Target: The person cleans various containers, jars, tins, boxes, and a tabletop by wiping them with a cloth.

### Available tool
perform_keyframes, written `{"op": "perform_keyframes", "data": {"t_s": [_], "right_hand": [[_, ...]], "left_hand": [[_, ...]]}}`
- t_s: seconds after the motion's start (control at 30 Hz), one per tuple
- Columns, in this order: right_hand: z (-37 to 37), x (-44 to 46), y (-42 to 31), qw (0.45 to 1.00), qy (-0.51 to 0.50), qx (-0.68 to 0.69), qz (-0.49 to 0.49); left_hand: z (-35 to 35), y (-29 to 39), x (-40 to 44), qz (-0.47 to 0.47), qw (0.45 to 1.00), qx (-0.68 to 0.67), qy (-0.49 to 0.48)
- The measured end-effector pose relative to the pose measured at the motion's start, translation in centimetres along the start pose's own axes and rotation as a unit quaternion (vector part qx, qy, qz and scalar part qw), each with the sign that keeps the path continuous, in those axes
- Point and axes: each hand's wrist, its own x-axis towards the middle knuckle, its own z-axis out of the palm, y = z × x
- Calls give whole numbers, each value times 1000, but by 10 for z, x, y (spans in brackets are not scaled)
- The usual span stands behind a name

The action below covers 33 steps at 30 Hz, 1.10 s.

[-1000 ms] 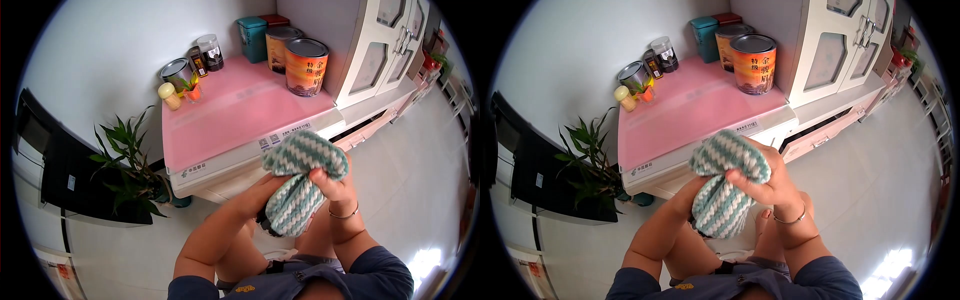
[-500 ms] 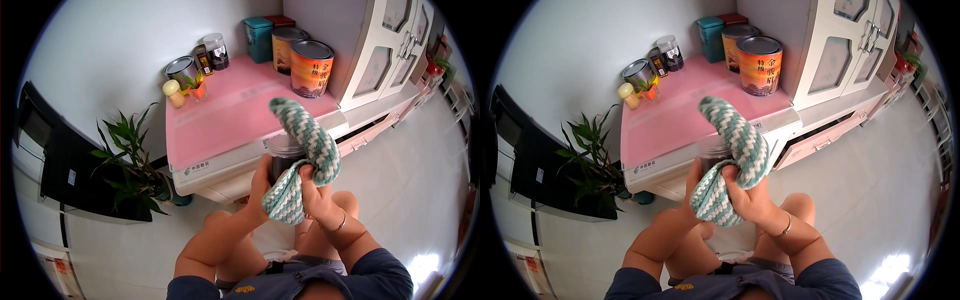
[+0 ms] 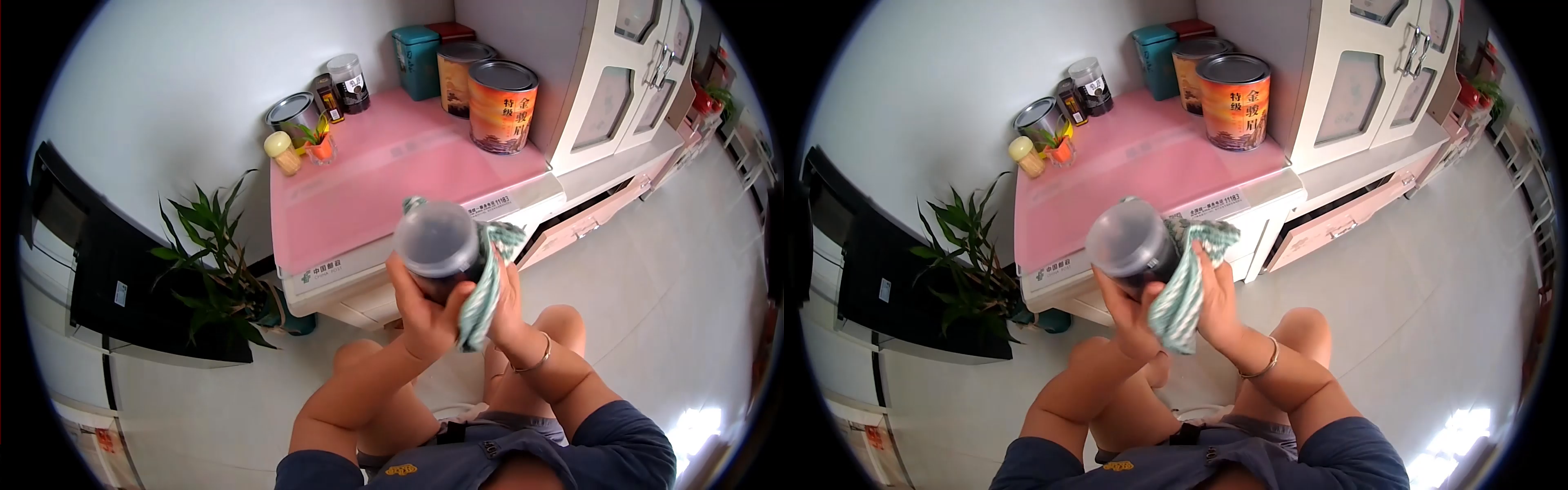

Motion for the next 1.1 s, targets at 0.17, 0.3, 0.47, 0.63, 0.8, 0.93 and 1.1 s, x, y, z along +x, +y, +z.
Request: {"op": "perform_keyframes", "data": {"t_s": [0.17, 0.3, 0.47, 0.63, 0.8, 0.93, 1.1], "right_hand": [[-17, 3, 19, 961, -122, 226, 102], [-30, 16, 45, 953, -287, 69, -74], [-29, 4, 31, 971, -208, 68, -99], [-53, -19, 42, 962, -221, 142, -76], [-93, -17, 112, 951, -307, 7, -41], [-86, -17, 82, 956, -284, 64, -46], [-58, 2, 41, 960, -270, 37, -55]], "left_hand": [[-7, -4, 0, 150, 963, 194, -114], [-5, 2, 7, 243, 914, 287, -156], [-2, -1, 7, 247, 905, 285, -197], [-3, -4, 2, 272, 871, 332, -239], [-1, -11, -2, 354, 850, 306, -244], [0, -8, -4, 301, 880, 286, -230], [-9, -7, -5, 111, 938, 160, -286]]}}
